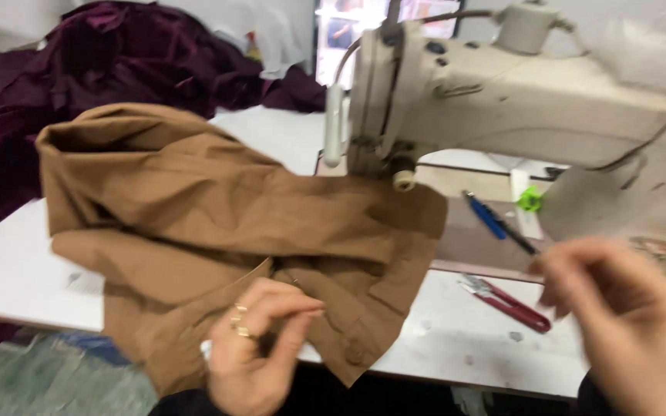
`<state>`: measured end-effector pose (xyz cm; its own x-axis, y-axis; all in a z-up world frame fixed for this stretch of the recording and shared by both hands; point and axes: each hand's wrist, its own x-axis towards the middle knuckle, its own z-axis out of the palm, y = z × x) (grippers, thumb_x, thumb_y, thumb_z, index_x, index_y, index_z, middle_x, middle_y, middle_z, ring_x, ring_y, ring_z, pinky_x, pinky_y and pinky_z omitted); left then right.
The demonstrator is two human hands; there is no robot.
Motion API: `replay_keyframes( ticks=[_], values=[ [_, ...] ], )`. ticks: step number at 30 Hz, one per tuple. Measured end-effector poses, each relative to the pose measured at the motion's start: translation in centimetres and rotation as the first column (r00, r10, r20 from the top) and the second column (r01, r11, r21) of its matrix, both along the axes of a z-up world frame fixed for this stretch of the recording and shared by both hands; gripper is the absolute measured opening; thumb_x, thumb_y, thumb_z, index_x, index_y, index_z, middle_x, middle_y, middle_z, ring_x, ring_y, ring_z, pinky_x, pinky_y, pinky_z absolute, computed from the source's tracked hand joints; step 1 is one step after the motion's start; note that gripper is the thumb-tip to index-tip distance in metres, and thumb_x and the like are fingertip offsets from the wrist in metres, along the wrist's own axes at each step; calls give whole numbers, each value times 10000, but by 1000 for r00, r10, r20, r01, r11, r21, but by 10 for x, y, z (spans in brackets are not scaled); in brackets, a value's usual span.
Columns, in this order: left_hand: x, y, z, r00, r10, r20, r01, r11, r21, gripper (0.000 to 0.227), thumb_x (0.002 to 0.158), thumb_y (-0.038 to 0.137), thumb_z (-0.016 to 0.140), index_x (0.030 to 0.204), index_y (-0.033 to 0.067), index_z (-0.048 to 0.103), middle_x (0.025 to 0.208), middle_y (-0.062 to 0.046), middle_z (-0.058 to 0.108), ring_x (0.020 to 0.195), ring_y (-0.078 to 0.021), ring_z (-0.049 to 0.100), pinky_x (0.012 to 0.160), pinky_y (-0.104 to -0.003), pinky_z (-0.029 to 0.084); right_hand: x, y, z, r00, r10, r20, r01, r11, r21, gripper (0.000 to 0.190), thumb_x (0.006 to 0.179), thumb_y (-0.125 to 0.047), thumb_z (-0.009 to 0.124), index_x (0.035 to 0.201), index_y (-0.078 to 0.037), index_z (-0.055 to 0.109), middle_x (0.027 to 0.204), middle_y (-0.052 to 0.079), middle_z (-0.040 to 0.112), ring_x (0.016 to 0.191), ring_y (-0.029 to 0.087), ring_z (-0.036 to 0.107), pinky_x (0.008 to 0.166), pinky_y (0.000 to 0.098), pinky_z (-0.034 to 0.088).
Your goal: A person hand-sews a button onto a pair of brown trousers at a sewing workstation.
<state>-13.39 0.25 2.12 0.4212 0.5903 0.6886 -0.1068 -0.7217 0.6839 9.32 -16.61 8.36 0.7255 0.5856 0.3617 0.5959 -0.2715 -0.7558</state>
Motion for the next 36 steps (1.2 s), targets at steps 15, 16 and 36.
replay_keyframes(
  ticks=[15,16,36],
  values=[
    [-109,26,-31,860,405,-310,-494,813,-307,364,775,190,735,1124,122,654,922,-16,591,751,-101,550,680,-224,488,-87,22,-105,525,8,-851,39,999,33,293,855,33,584,1071,207,676,970,380,753,447,442,548,372,447,425],
    [-108,21,-27,856,411,-313,-501,810,-307,364,775,190,735,1124,122,654,922,-16,591,751,-101,550,680,-224,488,-90,22,-112,523,11,-852,32,999,32,293,855,33,584,1071,207,676,970,380,753,447,442,548,372,447,425],
    [-66,-20,3,994,84,-76,-100,962,-254,203,754,115,780,724,85,582,708,-17,564,603,-104,519,524,-218,445,-128,42,-108,447,247,-860,-24,964,265,195,818,4,664,915,172,685,523,334,634,432,377,599,464,415,517]
  ],
)
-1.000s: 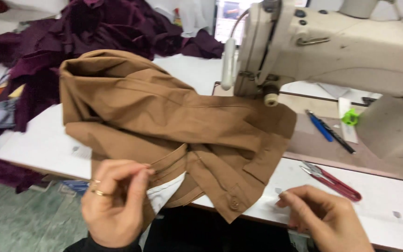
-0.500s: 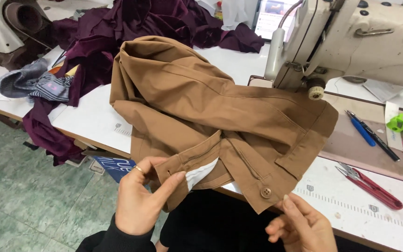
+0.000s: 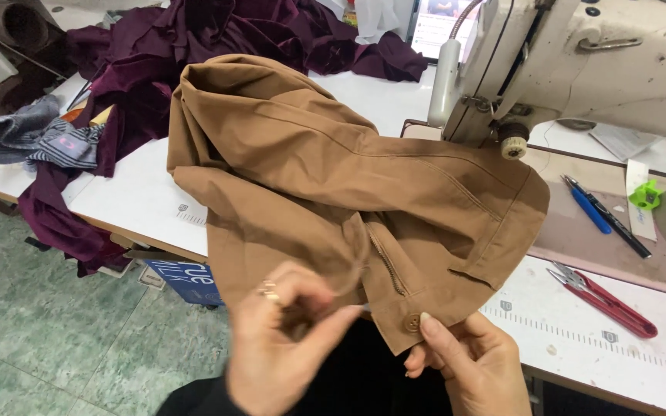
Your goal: A person hand-sews a button onto a pair of brown trousers at a sewing workstation.
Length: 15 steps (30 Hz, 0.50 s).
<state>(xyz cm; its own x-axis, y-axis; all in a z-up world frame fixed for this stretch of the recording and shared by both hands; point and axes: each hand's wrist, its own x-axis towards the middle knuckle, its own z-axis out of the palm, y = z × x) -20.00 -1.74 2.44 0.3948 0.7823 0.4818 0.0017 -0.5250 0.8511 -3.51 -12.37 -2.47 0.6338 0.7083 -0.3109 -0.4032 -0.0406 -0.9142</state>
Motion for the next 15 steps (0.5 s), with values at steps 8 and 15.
replay_keyframes(
  ticks=[8,15],
  values=[
    [31,-8,-15,992,5,-129,6,997,80,127,791,163,731,718,117,637,708,16,606,641,-124,574,590,-247,481,1,3,-4,997,61,44,-63,997,34,227,775,14,694,947,161,721,523,288,643,469,329,633,473,406,566],
    [28,-7,-19,991,-69,-114,95,967,237,71,838,95,652,898,78,685,814,-62,608,721,-198,595,683,-305,488,2,5,-7,990,71,125,-71,997,-1,201,770,-5,705,898,148,736,528,285,689,473,315,661,502,383,582]
  ],
)
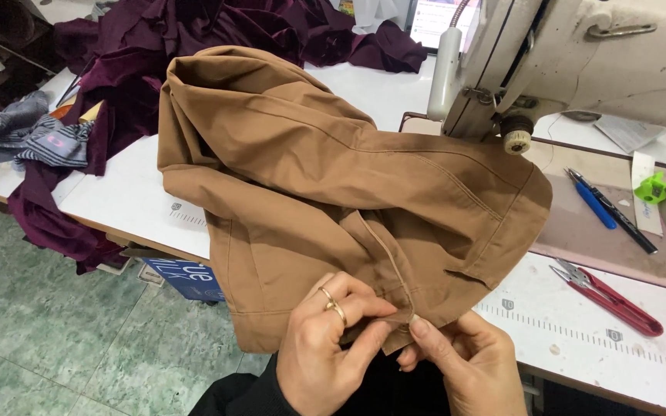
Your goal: A person hand-sews a button onto a pair of brown trousers at a sewing workstation.
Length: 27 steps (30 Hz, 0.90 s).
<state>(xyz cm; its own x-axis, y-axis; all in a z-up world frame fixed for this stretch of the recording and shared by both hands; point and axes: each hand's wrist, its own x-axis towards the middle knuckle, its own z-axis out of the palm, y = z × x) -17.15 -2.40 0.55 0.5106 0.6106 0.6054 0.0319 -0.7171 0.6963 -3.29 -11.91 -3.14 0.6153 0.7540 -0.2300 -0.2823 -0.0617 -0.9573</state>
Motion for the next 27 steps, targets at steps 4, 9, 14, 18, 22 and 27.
replay_keyframes(
  ticks=[4,9,14,18,22,27],
  values=[
    [-3,-1,3,1000,-27,-15,28,997,76,95,883,110,639,943,44,671,858,-101,607,748,-227,573,684,-323,496,1,2,-2,1000,10,9,-10,999,45,223,757,17,705,937,145,739,559,275,702,487,306,681,508,381,610],
    [-4,-2,10,995,23,-98,-2,978,211,108,886,106,615,923,5,610,877,-129,580,777,-270,575,714,-360,494,-3,3,12,985,91,144,-101,993,65,162,766,-40,721,805,106,777,585,207,759,564,257,728,622,322,608],
    [-2,-1,11,977,161,-139,-101,925,365,101,801,92,628,874,44,577,849,-75,585,749,-240,582,646,-348,485,-1,6,19,953,176,245,-207,972,109,164,789,-59,699,834,72,788,747,136,807,727,173,724,728,292,590],
    [5,-3,9,938,302,-170,-185,852,489,80,782,122,608,856,100,587,793,-33,535,690,-210,555,575,-336,471,-2,10,18,972,155,178,-174,980,97,258,751,-26,716,974,83,788,941,157,835,891,159,721,809,293,593],
    [6,-1,3,921,320,-220,-184,859,478,90,731,137,613,800,137,555,774,-7,494,653,-193,525,507,-343,464,0,10,25,974,175,145,-188,979,80,286,755,-39,710,1001,82,789,969,153,836,918,166,726,824,300,592],
    [4,3,-3,902,337,-268,-178,859,480,133,697,152,619,817,179,567,769,-9,473,633,-199,532,447,-372,454,0,10,28,968,229,105,-236,970,56,264,788,-50,697,985,92,799,879,128,815,833,153,693,737,301,560]
  ],
)
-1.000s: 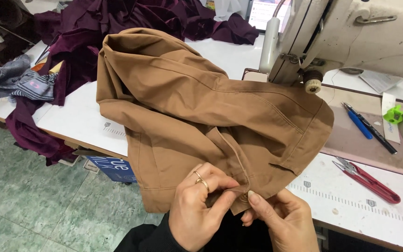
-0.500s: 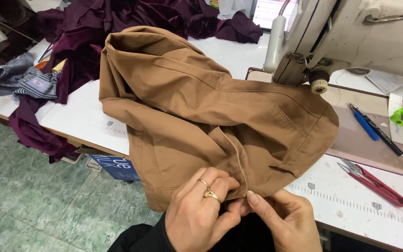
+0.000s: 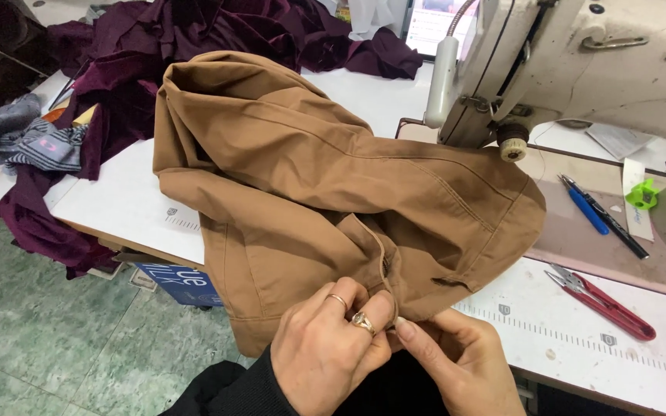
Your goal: A person hand-sews a button onto a pair of brown trousers at a sewing workstation.
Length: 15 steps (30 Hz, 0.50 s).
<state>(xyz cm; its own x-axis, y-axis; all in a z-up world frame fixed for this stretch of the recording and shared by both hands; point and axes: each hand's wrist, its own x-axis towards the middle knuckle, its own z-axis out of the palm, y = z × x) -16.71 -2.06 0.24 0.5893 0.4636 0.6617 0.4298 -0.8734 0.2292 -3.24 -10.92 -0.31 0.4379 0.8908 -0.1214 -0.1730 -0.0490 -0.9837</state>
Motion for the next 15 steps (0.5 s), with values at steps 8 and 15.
replay_keyframes(
  ticks=[8,15],
  values=[
    [-7,7,-1,991,-133,-23,134,991,29,187,940,305,637,923,123,599,776,-27,471,659,-196,529,523,-344,463,6,1,-4,976,-1,219,12,999,-47,222,792,-133,696,878,24,827,802,87,840,763,114,715,698,263,575],
    [-10,8,7,939,-312,144,323,944,-59,88,938,48,530,915,19,609,766,-74,533,655,-245,516,607,-355,453,6,3,-1,967,1,256,19,997,-75,287,806,-203,673,718,22,829,680,114,870,672,153,797,684,268,627]
  ],
)
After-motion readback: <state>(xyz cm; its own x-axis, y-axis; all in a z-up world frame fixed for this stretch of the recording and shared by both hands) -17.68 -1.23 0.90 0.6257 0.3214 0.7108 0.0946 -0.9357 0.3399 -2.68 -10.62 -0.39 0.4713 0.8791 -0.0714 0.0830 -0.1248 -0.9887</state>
